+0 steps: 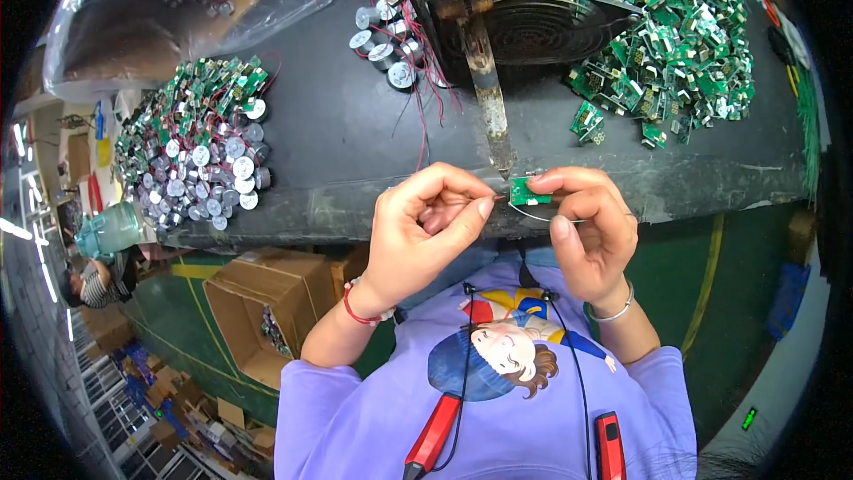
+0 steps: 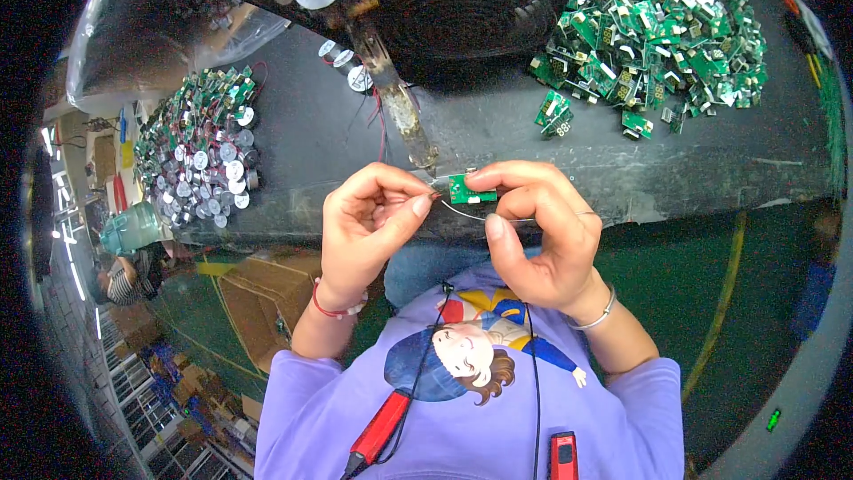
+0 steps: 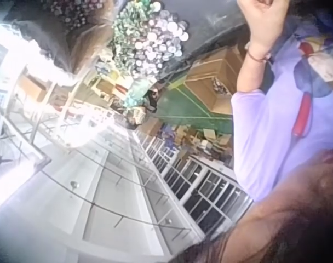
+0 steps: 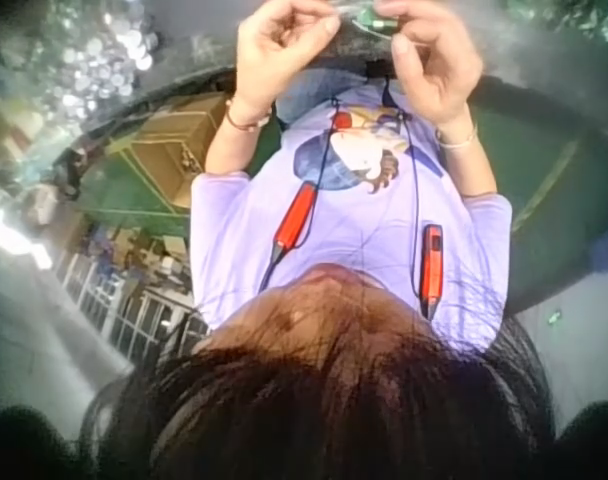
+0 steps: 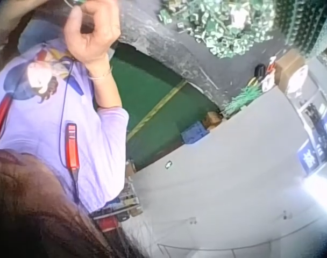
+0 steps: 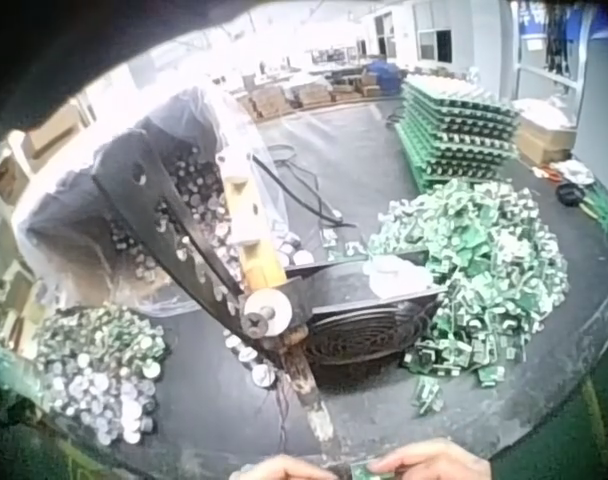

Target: The person assembles small electronic components by connecting wires to printed circuit boards by hand.

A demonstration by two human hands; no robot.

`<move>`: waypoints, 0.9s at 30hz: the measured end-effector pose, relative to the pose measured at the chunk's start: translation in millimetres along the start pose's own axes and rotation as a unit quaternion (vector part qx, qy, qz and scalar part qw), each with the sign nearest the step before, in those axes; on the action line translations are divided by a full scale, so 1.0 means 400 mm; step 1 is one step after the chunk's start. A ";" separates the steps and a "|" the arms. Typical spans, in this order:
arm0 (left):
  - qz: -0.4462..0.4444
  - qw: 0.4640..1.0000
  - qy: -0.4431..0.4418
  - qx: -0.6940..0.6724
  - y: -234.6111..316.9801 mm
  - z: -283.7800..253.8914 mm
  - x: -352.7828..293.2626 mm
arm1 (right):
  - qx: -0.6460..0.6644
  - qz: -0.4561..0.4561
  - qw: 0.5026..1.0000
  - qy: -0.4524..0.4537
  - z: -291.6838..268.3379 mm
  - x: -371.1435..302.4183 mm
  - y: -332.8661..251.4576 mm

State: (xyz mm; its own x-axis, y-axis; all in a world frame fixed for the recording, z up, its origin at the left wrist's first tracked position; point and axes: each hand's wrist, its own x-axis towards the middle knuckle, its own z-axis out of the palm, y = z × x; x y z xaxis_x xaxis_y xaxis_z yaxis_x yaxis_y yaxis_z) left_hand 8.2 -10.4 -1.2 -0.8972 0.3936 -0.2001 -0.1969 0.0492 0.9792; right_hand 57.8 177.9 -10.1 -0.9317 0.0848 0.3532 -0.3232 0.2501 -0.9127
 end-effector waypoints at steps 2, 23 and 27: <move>0.004 1.000 -0.006 -0.016 0.005 -0.002 0.006 | 0.015 0.003 1.000 0.001 0.002 0.003 -0.001; 0.012 0.983 -0.021 -0.182 0.028 0.020 0.031 | -0.046 -0.101 0.993 0.032 0.022 0.045 -0.004; 0.009 0.982 -0.002 -0.188 0.032 0.030 0.024 | -0.047 -0.104 0.992 0.049 0.039 0.038 -0.002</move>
State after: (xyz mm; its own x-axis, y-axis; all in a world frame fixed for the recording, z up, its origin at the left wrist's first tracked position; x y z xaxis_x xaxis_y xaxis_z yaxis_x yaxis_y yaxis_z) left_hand 1.6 4.9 9.7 -0.9007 0.3947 -0.1814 -0.3133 -0.3009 0.9007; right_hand 41.4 163.8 -7.4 -0.8244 0.1137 0.5545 -0.4860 0.3601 -0.7963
